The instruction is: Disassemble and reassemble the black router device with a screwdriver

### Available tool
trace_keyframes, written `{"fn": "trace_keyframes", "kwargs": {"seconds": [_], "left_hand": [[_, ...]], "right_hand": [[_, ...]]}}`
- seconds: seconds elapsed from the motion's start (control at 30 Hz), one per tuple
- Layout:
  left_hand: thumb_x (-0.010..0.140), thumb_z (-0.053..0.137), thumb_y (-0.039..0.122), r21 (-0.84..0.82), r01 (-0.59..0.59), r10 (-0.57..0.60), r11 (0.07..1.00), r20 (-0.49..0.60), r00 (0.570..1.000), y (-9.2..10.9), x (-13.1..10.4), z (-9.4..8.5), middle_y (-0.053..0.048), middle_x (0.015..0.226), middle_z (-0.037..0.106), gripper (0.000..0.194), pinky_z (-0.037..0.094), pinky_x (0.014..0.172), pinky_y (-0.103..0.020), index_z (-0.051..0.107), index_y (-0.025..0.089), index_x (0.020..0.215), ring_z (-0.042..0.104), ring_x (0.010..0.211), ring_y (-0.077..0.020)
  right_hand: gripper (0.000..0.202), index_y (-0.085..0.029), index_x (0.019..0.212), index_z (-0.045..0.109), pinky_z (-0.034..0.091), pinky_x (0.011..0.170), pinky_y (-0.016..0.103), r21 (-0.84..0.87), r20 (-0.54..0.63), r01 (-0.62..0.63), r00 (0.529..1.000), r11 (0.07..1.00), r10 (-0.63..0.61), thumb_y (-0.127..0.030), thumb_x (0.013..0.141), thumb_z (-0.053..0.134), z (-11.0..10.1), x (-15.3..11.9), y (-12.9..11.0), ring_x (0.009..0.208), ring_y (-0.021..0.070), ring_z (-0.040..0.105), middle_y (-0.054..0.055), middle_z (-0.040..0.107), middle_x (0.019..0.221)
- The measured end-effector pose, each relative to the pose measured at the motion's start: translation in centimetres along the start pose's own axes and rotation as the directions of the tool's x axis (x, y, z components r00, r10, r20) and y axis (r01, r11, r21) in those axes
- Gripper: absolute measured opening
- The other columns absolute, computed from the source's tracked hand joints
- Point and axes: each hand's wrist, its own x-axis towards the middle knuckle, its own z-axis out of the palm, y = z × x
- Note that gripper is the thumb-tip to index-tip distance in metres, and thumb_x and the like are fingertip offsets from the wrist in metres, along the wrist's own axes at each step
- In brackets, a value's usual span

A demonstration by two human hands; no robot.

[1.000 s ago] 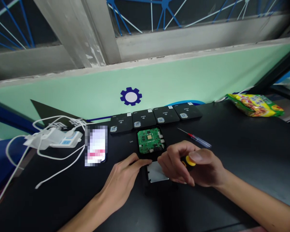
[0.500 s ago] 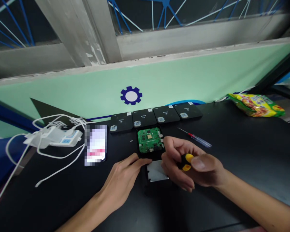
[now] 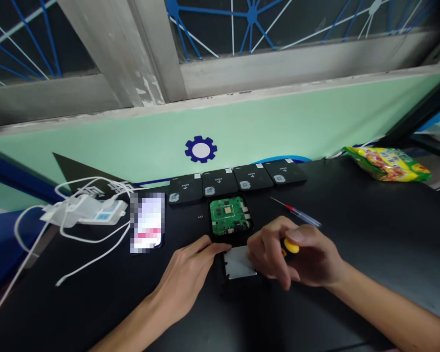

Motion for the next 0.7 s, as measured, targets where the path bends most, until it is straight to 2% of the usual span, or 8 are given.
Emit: {"fn": "trace_keyframes", "kwargs": {"seconds": [0.13,0.3,0.43,0.57,0.7], "left_hand": [[0.115,0.04,0.015,-0.002,-0.004,0.004,1.0,0.004,1.0,0.04,0.03,-0.06,-0.003,0.098,0.068,0.043,0.054,0.064,-0.025,0.074,0.027,0.139,0.07,0.073,-0.015],[0.115,0.04,0.016,0.014,-0.028,0.028,1.0,-0.013,1.0,-0.07,0.03,0.01,-0.003,0.096,0.067,0.043,0.053,0.062,-0.025,0.073,0.027,0.14,0.069,0.071,-0.0151],[0.115,0.04,0.014,0.015,-0.034,0.034,0.999,0.004,0.999,-0.12,-0.02,0.05,-0.004,0.099,0.068,0.044,0.054,0.063,-0.026,0.071,0.028,0.144,0.07,0.073,-0.0155],[0.115,0.038,0.014,0.016,-0.035,0.035,0.999,-0.001,0.999,-0.09,-0.02,0.09,-0.003,0.098,0.067,0.045,0.055,0.065,-0.027,0.071,0.028,0.143,0.068,0.071,-0.015],[0.116,0.037,0.015,0.019,-0.021,0.02,1.0,0.028,0.999,-0.15,-0.07,0.04,-0.003,0.099,0.066,0.045,0.054,0.065,-0.028,0.071,0.027,0.144,0.068,0.073,-0.0152]], "right_hand": [[0.037,-0.011,0.095,0.084,0.032,0.058,0.03,0.054,-0.02,-0.032,0.999,0.998,0.033,-0.04,0.095,0.061,0.01,-0.08,0.03,0.048,0.0145,0.036,-0.002,0.049,0.057],[0.034,-0.013,0.083,0.081,0.038,0.065,0.033,0.019,-0.046,-0.03,0.998,0.999,0.031,-0.043,0.09,0.066,-0.08,-0.12,0.14,0.059,0.0187,0.044,0.003,0.056,0.065],[0.032,-0.014,0.084,0.08,0.038,0.065,0.032,0.017,-0.049,-0.036,0.998,0.999,0.037,-0.042,0.089,0.066,-0.26,-0.17,0.08,0.067,0.0212,0.05,0.007,0.061,0.074],[0.03,-0.013,0.086,0.079,0.04,0.067,0.032,0.031,-0.03,-0.02,0.999,0.999,0.021,-0.04,0.09,0.067,-0.4,-0.11,-0.06,0.068,0.0203,0.051,0.006,0.06,0.077],[0.026,-0.015,0.08,0.076,0.039,0.069,0.032,0.032,-0.022,-0.025,0.999,0.999,0.026,-0.039,0.088,0.068,-0.47,-0.12,-0.11,0.07,0.0204,0.05,0.005,0.056,0.076]]}}
